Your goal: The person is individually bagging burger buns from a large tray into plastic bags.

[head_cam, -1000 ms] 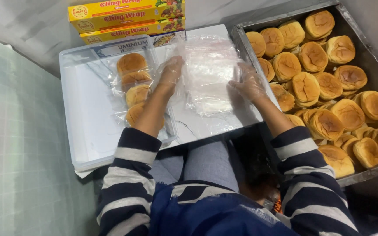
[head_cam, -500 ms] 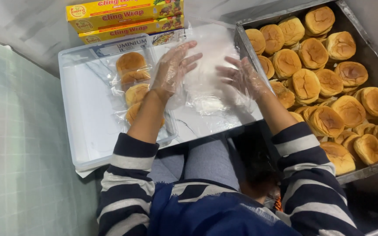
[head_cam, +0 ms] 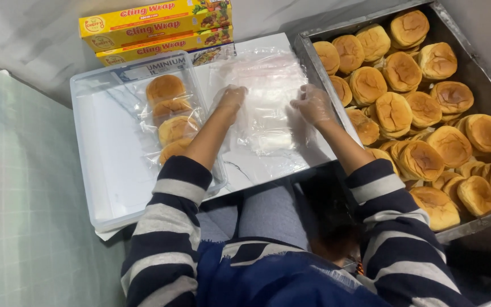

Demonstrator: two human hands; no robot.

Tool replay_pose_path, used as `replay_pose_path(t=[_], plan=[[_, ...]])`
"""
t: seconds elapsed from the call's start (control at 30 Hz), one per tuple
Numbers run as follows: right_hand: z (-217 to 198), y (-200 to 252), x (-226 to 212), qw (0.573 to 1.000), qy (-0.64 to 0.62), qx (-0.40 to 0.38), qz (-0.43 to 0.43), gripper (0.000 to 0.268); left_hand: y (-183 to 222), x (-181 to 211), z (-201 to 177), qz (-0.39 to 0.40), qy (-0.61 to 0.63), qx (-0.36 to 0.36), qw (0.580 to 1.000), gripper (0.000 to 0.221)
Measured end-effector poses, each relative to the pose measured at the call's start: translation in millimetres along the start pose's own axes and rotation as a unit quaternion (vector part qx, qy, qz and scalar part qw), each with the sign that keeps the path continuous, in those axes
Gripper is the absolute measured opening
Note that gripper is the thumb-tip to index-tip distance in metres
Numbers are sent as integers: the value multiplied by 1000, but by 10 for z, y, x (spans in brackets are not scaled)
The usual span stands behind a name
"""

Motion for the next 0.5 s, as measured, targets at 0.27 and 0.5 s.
replay_pose_path(t=[0.27,0.5], plan=[[-35,54,18,986,-128,-71,77,34,85,-65,79,6,-117,-45,992,59],[-237,169,-150,992,33,-125,13,38,654,128,89,-19,-13,-54,998,60]])
Point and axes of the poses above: each hand's wrist, its own y-axis away from the middle knuckle, its own z-axis out of the palm, x = y × z, the point moved 5 cm from there along -y, towards the middle knuckle, and after that the axes turned 3 degrees about -z, right-handed, at the moved point
